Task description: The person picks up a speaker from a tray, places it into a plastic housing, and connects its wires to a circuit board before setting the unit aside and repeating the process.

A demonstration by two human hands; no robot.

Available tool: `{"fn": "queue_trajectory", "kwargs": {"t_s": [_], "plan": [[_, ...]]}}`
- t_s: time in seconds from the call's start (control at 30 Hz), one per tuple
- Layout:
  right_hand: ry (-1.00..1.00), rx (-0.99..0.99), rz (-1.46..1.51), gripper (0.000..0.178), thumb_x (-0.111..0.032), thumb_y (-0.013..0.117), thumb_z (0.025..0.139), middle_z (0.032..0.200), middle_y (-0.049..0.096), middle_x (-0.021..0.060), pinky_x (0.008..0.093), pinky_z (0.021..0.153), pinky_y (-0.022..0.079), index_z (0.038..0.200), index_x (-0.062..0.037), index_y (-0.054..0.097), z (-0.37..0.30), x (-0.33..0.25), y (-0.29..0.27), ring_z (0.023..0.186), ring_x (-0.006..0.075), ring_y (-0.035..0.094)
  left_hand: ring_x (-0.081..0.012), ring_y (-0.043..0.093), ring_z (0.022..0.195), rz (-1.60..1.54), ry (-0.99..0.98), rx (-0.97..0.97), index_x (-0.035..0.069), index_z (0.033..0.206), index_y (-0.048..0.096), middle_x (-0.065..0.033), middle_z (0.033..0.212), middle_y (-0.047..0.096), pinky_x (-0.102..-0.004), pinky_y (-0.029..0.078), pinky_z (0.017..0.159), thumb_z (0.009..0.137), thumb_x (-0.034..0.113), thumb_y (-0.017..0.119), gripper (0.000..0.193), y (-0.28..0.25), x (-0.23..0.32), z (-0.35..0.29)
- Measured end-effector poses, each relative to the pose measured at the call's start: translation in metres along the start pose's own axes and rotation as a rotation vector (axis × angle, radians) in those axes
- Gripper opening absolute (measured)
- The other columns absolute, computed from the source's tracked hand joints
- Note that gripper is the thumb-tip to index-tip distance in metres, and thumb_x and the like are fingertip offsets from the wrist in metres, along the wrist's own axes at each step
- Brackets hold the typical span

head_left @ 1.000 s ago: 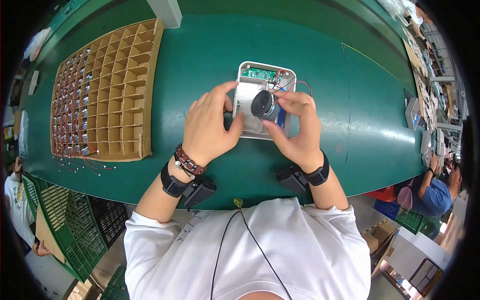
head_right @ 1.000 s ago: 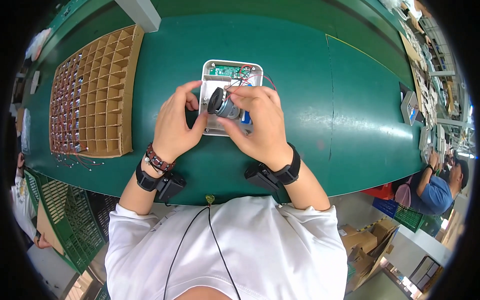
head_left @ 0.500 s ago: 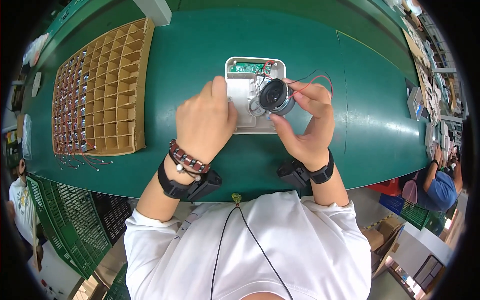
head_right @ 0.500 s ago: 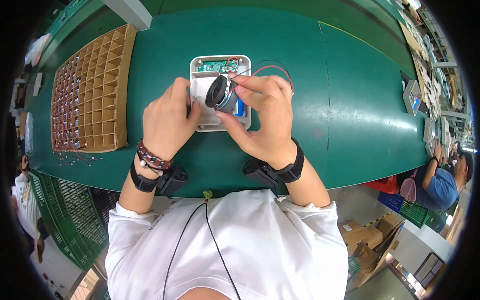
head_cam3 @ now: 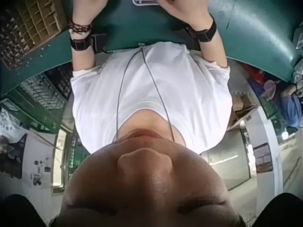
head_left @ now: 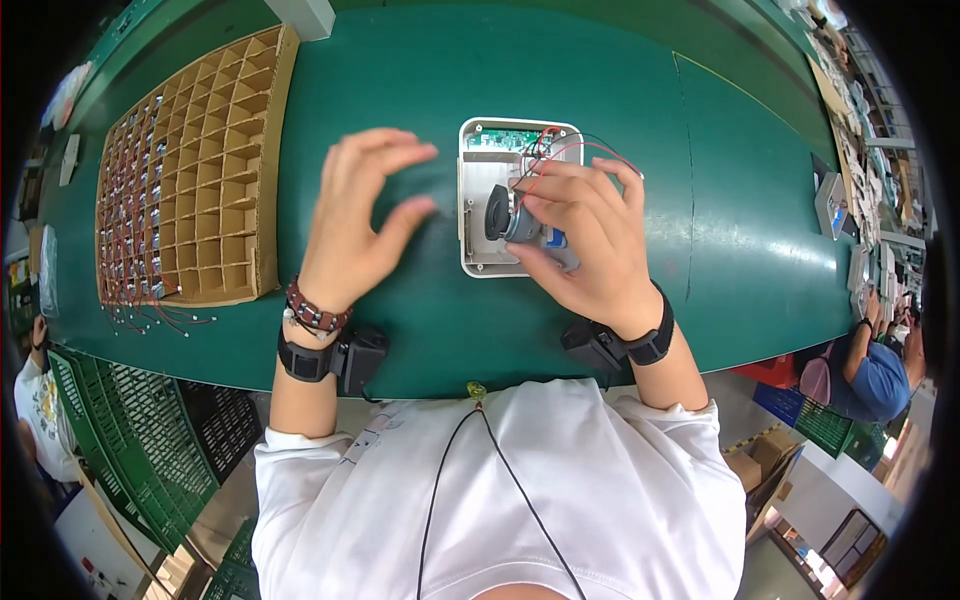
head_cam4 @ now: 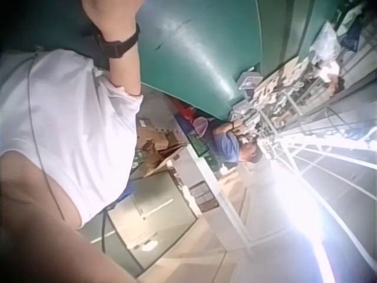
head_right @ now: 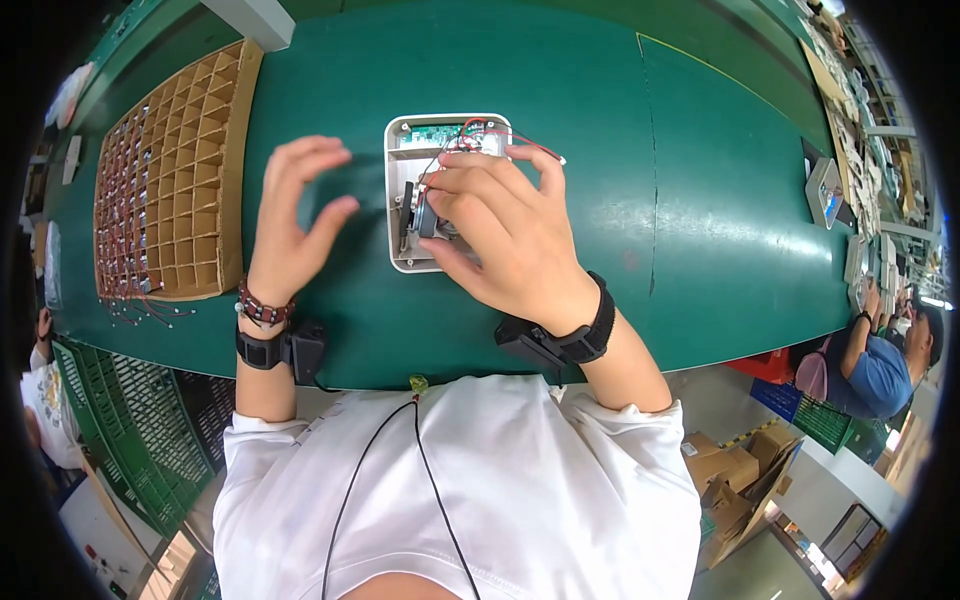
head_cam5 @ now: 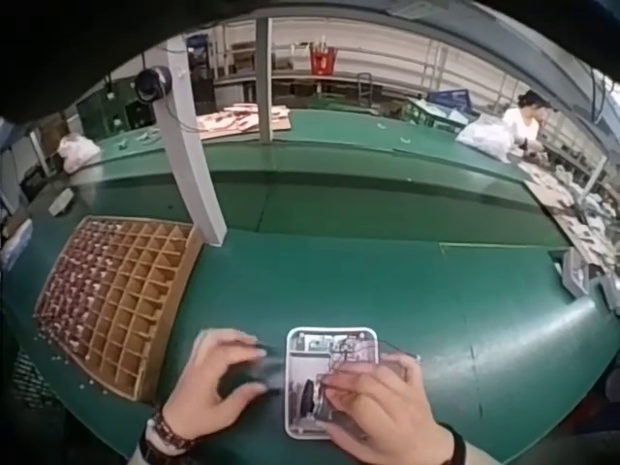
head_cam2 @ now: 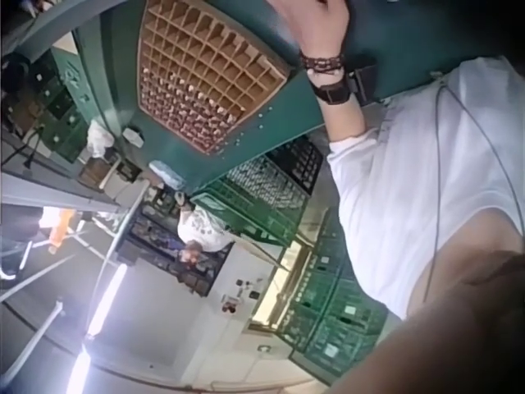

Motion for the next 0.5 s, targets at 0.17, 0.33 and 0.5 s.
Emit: {"fn": "queue_trajectory", "kwargs": {"t_s": [0.17,0.33,0.5], "plan": [[0.062,0.071,-0.014,0.049,-0.01,0.08,0.063,0.108,0.063,0.0084,0.045,0.094,0.033,0.103,-0.0075,0.051,-0.006,0.005,-0.005,0.1,0.0273,0.059,-0.0273,0.055,0.09,0.171,0.143,-0.128,0.01,0.093,0.06,-0.0101,0.1,0.057,-0.0375,0.041,0.078,0.079,0.027,0.069,0.025,0.009,0.039,0.001],[0.138,0.189,0.031,0.042,-0.013,0.08,0.063,0.103,0.064,0.0049,0.0431,0.092,0.033,0.097,-0.008,0.056,-0.011,-0.001,-0.007,0.095,0.0229,0.06,-0.0246,0.054,0.078,0.388,-0.092,-0.241,0.008,0.082,0.057,-0.0065,0.081,0.058,-0.0366,0.038,0.067,0.078,0.027,0.068,0.022,0.023,0.046,-0.002],[0.132,0.203,0.023,0.044,-0.013,0.08,0.063,0.104,0.064,0.0052,0.0431,0.091,0.033,0.098,-0.0078,0.055,-0.017,-0.009,-0.007,0.093,0.023,0.06,-0.0216,0.053,0.065,0.449,-0.034,-0.19,0.01,0.071,0.052,-0.0024,0.063,0.054,-0.036,0.034,0.061,0.078,0.021,0.065,0.018,0.035,0.05,-0.005]]}}
Point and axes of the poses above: each hand's wrist, its own z-axis towards the middle knuckle, its own y-axis out of the palm, x = y × z, the point moved 5 cm from there along z, towards the middle knuckle
